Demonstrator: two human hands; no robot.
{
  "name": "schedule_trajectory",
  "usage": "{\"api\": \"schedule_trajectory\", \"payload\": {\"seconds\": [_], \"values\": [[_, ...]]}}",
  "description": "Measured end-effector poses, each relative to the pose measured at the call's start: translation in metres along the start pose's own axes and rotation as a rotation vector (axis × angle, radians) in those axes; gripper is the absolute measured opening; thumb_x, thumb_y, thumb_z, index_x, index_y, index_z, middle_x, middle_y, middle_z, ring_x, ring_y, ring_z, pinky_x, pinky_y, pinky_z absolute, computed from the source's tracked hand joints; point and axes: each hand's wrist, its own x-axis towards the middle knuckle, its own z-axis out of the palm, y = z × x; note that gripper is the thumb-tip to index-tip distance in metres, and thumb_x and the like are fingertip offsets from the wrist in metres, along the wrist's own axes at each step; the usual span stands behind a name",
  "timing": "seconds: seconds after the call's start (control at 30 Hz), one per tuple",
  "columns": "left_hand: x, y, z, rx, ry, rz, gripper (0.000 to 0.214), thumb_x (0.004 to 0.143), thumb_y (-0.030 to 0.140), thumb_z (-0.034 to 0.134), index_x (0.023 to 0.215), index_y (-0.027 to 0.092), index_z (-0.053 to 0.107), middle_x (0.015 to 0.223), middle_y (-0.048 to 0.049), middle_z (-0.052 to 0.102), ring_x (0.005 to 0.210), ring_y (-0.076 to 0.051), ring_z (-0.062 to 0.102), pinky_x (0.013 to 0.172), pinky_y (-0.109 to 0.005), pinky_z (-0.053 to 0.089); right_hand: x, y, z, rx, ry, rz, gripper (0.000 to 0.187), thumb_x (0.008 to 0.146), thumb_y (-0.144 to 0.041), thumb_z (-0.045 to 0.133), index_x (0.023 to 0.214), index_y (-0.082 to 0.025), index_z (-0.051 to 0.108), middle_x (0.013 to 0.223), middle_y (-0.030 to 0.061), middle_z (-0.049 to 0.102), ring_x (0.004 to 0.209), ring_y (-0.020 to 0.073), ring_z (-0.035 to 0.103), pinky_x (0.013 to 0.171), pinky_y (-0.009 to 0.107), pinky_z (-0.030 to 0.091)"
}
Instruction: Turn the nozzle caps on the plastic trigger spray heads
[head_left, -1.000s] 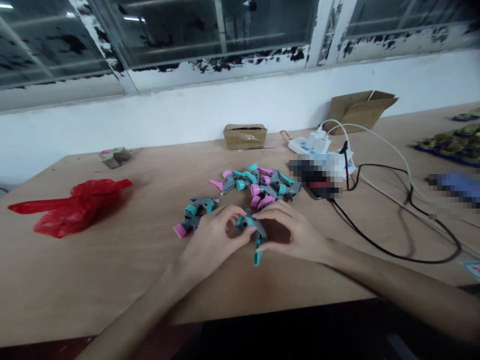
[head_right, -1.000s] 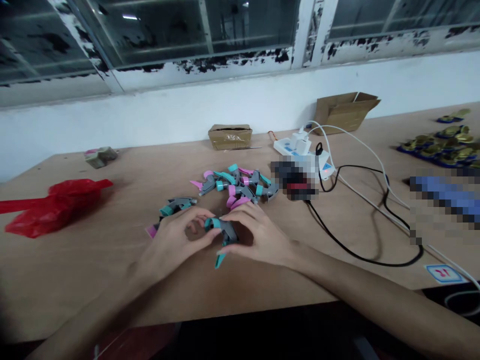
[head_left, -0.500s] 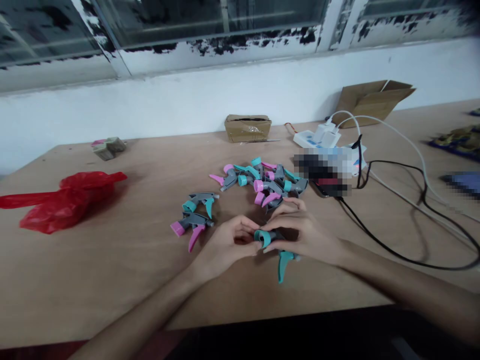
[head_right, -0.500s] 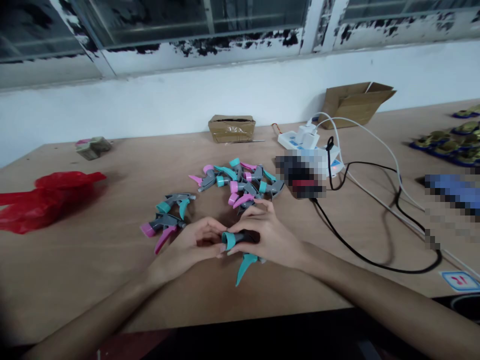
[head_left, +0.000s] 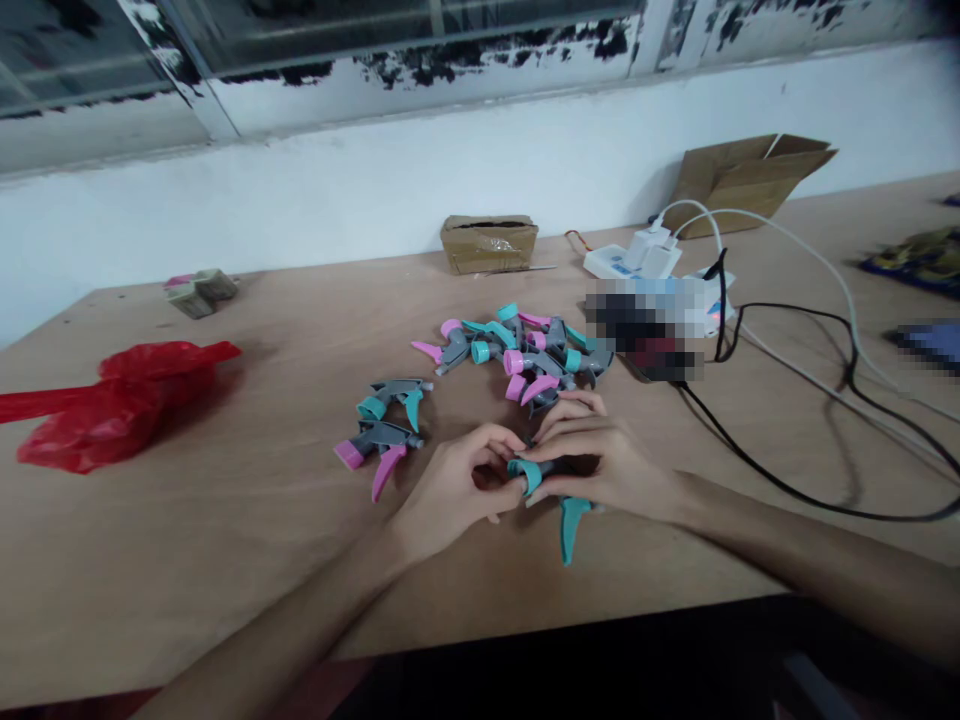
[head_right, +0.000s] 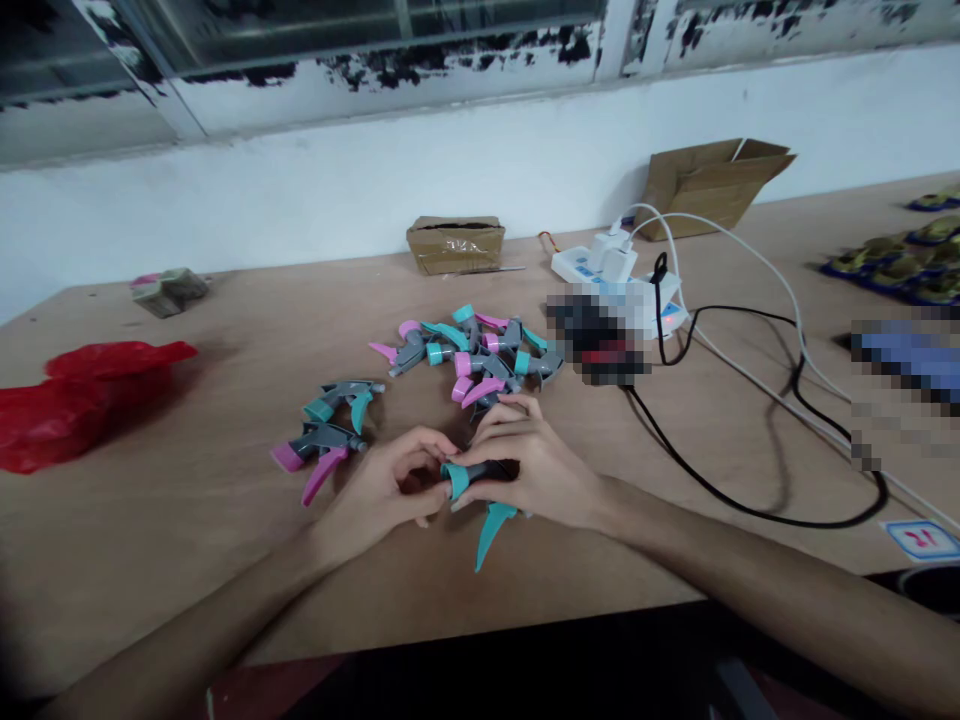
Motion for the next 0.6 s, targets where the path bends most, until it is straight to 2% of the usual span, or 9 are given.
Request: {"api": "schedule_trajectory", "payload": {"seconds": [0.23,0.47,0.6], "values": [[0.0022,0.0048,0.0002,-0.078,-0.040,-0.026,0.022,0.073,0.020,0.059,0.092,0.019,0.049,0.085,-0.0004,0.053,0.071,-0.011,0.052,0.052,-0.020,0.051,0.0009,-0.0021,0.0016,-0.002,0.000,0.011,0.025,0.069,-0.041,0.069,0.089,-0.027,0.066,0.080,-0.0018,0.065,0.083,0.0145,0.059,0.095,0.044,0.029],[-0.0001,0.0074,0.0025,0.187,0.041,0.100,0.019,0.074,0.019,0.058,0.092,0.019,0.051,0.084,-0.0004,0.057,0.072,-0.012,0.055,0.061,-0.023,0.045,0.0006,-0.0017,-0.0002,-0.039,0.004,0.012,0.023,0.069,-0.040,0.070,0.085,-0.025,0.066,0.080,-0.0023,0.064,0.082,0.0144,0.059,0.097,0.044,0.025],[-0.0011,0.0076,0.0040,0.209,0.066,0.076,0.020,0.076,0.022,0.057,0.095,0.018,0.050,0.083,-0.0007,0.058,0.069,-0.012,0.055,0.058,-0.023,0.045,-0.0002,-0.0024,0.0019,-0.049,0.022,0.008,0.021,0.070,-0.038,0.070,0.086,-0.025,0.065,0.081,-0.0019,0.064,0.082,0.0145,0.059,0.096,0.042,0.027]]}}
